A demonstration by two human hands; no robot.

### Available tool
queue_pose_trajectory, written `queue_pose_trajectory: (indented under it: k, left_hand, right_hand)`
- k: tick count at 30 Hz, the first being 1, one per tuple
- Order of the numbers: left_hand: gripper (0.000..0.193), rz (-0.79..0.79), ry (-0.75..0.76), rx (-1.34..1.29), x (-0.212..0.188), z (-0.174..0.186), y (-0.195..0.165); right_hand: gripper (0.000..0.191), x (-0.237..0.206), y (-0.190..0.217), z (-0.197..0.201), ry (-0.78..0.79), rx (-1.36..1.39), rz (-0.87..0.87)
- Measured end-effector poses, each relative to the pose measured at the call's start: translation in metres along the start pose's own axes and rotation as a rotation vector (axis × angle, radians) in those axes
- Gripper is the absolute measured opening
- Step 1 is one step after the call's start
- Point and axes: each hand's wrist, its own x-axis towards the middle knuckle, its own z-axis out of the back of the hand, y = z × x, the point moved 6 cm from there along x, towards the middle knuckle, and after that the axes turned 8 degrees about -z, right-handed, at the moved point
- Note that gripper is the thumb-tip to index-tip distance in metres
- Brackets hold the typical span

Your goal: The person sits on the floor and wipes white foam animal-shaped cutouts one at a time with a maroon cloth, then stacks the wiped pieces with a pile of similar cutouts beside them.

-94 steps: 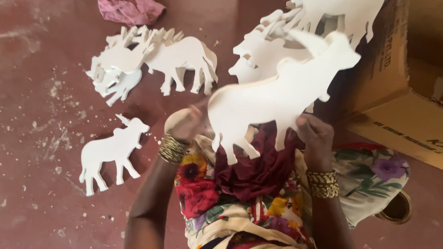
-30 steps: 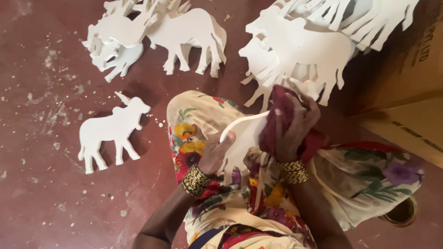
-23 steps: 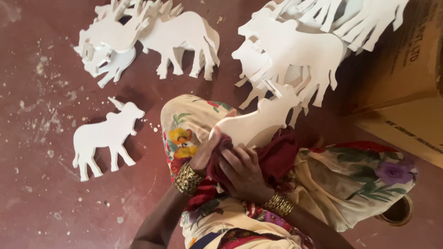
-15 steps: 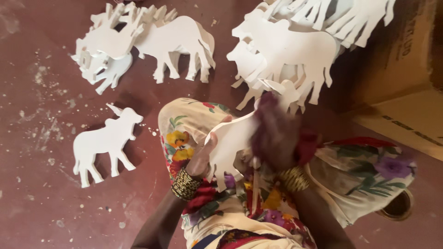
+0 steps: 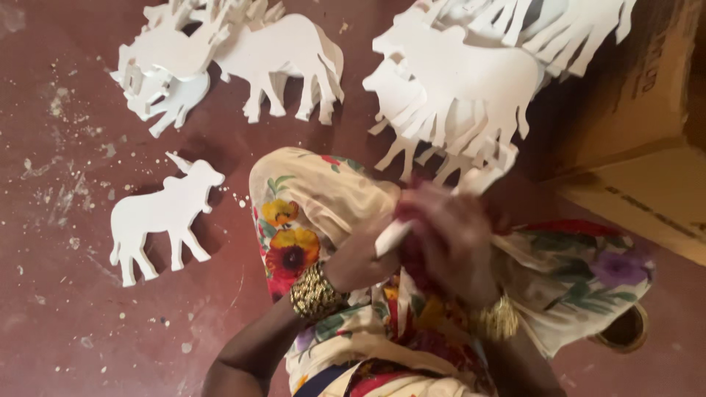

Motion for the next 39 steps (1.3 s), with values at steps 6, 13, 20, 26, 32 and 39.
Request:
queue_pose_trajectory:
  k: [6, 13, 20, 26, 32, 39]
  left_hand:
    - [0.04, -0.136, -0.01, -0.072, -0.005, 0.006, -0.023]
    - [0.059, 0.037, -0.051, -0.32, 0.001, 0.011, -0.022]
    - [0.057, 0.034, -0.059, -0.237, 0.0, 0.006, -0.019]
    - [0.064, 0.237, -0.166, -0.284, 0.001, -0.002, 0.027]
    - [0.059, 0.486, -0.31, -0.967, 0.004, 0.017, 0.062]
    - [0.047, 0.503, -0.448, -1.05, -0.008, 0.039, 0.077]
  right_hand:
    - [0.027, 0.002, 0.037, 0.016, 0.115, -0.045, 0.106]
    - [0.026, 0.002, -0.031, 0.021, -0.138, -0.319, -0.028]
    - [0.023, -0.011, -0.059, 0.018, -0.129, -0.259, -0.155]
    - [0.041, -0.028, -0.067, -0.016, -0.161, 0.072, -0.447]
    - [0.045, -0.059, 0.021, -0.084, 0.264, 0.16, -0.009]
    - [0.036, -0.086, -0.033, -0.088, 0.585, 0.336, -0.531]
